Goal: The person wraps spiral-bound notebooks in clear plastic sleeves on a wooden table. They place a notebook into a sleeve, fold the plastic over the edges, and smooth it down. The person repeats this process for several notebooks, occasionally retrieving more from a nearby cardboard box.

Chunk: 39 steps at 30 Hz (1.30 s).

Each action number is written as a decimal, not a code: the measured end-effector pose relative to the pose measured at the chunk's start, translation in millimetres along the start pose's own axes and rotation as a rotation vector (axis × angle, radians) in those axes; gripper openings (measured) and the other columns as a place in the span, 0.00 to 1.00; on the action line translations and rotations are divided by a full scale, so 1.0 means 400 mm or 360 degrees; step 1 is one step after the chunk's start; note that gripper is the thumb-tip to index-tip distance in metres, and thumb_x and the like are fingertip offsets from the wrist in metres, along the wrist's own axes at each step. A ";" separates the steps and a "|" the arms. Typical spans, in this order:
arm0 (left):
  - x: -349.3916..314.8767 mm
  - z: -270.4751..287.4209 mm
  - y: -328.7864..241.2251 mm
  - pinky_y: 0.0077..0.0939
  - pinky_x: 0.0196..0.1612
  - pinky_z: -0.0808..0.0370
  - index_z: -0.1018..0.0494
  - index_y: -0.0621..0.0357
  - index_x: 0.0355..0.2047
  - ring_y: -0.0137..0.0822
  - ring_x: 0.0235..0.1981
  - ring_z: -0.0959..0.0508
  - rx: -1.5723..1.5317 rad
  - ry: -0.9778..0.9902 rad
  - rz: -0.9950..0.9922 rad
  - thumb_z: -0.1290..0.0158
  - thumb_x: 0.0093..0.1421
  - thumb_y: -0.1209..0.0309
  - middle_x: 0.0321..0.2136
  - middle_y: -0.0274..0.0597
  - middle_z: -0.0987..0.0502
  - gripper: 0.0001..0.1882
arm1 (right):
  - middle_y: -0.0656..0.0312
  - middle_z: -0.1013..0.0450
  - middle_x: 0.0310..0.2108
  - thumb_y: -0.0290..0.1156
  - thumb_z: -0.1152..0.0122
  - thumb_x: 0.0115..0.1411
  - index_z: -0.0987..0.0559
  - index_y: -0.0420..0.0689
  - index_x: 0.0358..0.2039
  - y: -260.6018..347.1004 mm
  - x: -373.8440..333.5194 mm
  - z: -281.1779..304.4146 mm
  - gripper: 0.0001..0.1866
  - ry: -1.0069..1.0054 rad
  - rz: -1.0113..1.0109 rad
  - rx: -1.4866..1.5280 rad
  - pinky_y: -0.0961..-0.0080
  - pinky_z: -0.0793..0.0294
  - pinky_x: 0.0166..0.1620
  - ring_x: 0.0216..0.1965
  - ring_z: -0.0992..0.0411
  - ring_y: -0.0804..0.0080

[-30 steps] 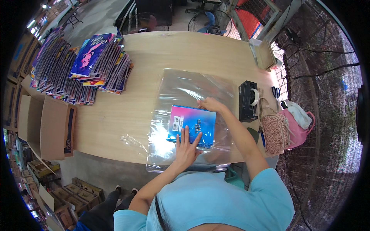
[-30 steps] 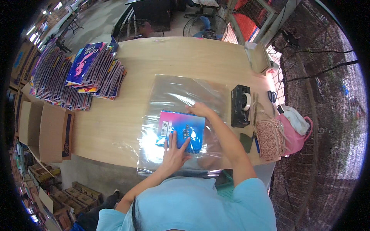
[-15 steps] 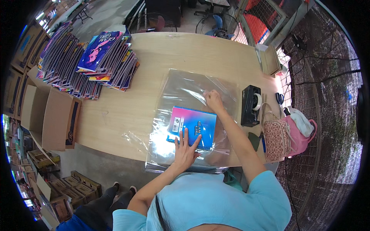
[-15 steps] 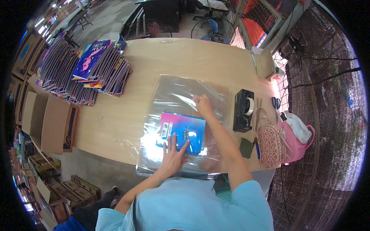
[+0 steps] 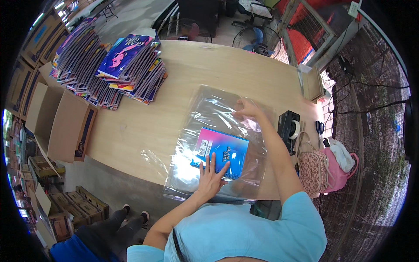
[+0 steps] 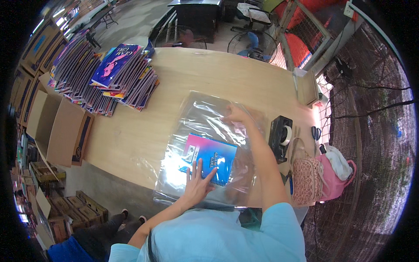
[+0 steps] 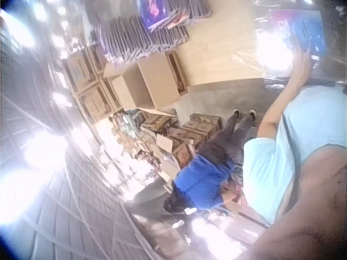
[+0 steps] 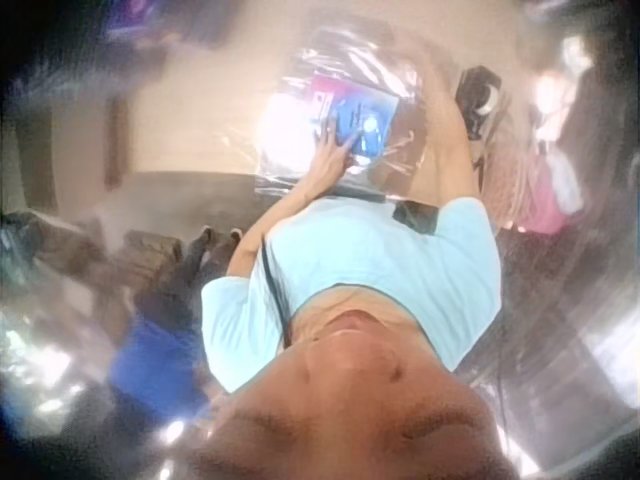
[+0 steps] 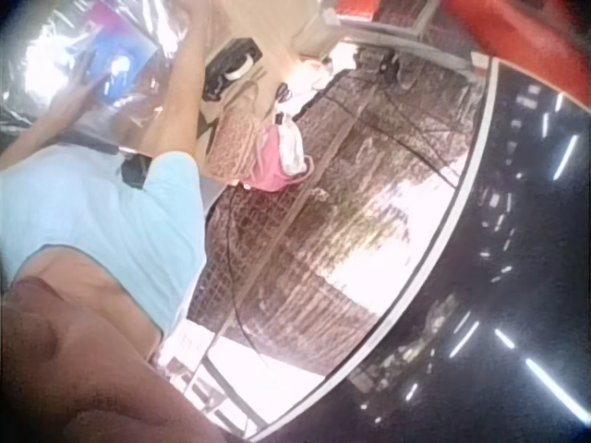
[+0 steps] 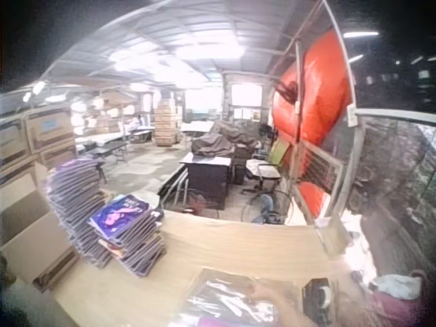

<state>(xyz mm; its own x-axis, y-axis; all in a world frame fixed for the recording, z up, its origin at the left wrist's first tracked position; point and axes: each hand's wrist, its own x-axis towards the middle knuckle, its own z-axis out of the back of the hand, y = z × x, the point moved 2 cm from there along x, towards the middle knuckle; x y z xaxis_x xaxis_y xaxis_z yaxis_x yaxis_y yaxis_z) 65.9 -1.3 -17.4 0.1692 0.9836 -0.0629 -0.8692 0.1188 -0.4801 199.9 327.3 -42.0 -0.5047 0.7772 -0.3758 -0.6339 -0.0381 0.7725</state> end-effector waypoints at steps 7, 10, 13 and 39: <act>-0.006 -0.005 0.004 0.67 0.59 0.49 0.45 0.28 0.64 0.65 0.66 0.56 0.0002 -0.0079 0.0010 0.38 0.49 0.58 0.66 0.63 0.60 0.43 | 0.65 0.24 0.23 0.38 0.29 0.46 0.20 0.41 0.33 0.017 0.054 0.021 0.17 0.0762 0.0072 -0.0055 0.82 0.31 0.25 0.22 0.29 0.80; -0.005 0.000 0.001 0.66 0.59 0.48 0.44 0.28 0.64 0.64 0.65 0.53 0.0024 -0.0120 -0.0005 0.37 0.48 0.58 0.66 0.62 0.58 0.43 | 0.66 0.24 0.21 0.36 0.31 0.48 0.18 0.42 0.29 0.014 0.048 0.051 0.12 0.0697 0.0089 -0.0099 0.82 0.33 0.23 0.20 0.30 0.81; 0.000 0.005 0.008 0.65 0.59 0.48 0.43 0.31 0.63 0.63 0.65 0.52 0.0014 -0.0152 -0.0025 0.37 0.48 0.58 0.65 0.62 0.56 0.43 | 0.68 0.24 0.21 0.35 0.33 0.50 0.17 0.43 0.27 0.033 0.037 0.058 0.09 0.0602 0.0162 -0.0340 0.81 0.34 0.22 0.20 0.30 0.83; -0.006 -0.032 0.039 0.72 0.58 0.55 0.38 0.31 0.59 0.73 0.64 0.60 -0.0042 -0.0264 -0.0151 0.34 0.44 0.62 0.63 0.74 0.61 0.41 | 0.59 0.30 0.30 0.21 0.43 0.42 0.19 0.45 0.32 0.182 -0.453 -0.388 0.14 -0.1009 0.0770 -0.0896 0.65 0.27 0.36 0.35 0.29 0.59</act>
<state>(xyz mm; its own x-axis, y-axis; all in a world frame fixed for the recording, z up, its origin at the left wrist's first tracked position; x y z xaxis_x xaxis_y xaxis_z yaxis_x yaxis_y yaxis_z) 57.9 -3.5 -36.1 0.1688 0.9774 0.1275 -0.8402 0.2103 -0.4998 154.3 86.3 2.8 -0.4793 0.7862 0.3901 -0.7116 -0.6083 0.3516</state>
